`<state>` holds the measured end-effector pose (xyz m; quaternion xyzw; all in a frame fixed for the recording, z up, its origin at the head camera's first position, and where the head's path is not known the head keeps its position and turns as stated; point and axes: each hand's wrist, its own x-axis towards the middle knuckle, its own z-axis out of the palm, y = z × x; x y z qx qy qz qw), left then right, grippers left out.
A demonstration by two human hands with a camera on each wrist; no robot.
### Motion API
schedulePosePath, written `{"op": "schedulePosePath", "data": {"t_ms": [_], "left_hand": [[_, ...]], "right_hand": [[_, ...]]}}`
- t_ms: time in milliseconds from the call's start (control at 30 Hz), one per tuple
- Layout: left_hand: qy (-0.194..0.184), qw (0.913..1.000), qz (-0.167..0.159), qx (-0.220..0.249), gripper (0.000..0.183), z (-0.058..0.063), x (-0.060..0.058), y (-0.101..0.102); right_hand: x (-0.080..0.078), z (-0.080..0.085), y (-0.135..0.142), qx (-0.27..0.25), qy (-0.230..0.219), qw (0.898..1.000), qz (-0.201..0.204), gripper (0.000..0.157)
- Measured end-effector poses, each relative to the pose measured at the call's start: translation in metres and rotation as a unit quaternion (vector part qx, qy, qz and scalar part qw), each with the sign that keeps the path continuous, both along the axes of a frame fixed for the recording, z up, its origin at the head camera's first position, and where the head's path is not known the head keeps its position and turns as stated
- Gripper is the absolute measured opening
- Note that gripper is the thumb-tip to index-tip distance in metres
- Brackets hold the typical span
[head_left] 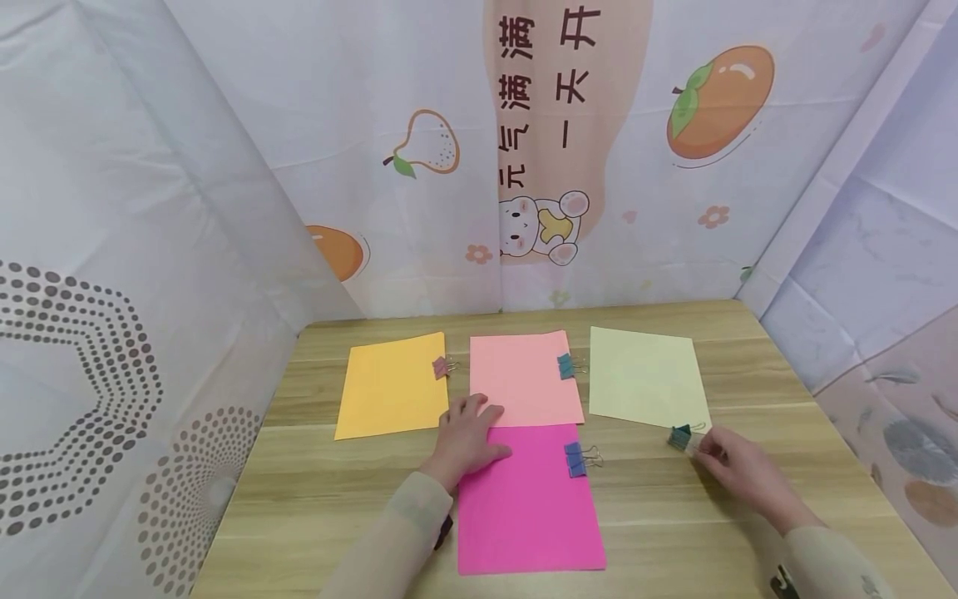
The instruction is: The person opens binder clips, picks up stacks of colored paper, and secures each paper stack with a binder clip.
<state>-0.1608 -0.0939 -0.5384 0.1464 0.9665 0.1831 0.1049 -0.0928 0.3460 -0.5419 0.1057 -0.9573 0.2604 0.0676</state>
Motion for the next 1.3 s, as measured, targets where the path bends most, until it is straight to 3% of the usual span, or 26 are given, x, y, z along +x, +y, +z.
{"op": "schedulePosePath", "data": {"t_ms": [1033,1300], "left_hand": [[0.004,1.0000,-0.001,0.006,0.069,-0.0003,0.0018,-0.0005],[0.005,0.9999,0.000,0.009,0.069,-0.0010,0.0006,-0.0002]], "right_hand": [[0.0021,-0.0070,-0.0030,0.019,0.041,0.999,0.020,0.029],[0.0043,-0.0047,-0.0031,-0.009,0.005,1.000,0.014,0.027]]}}
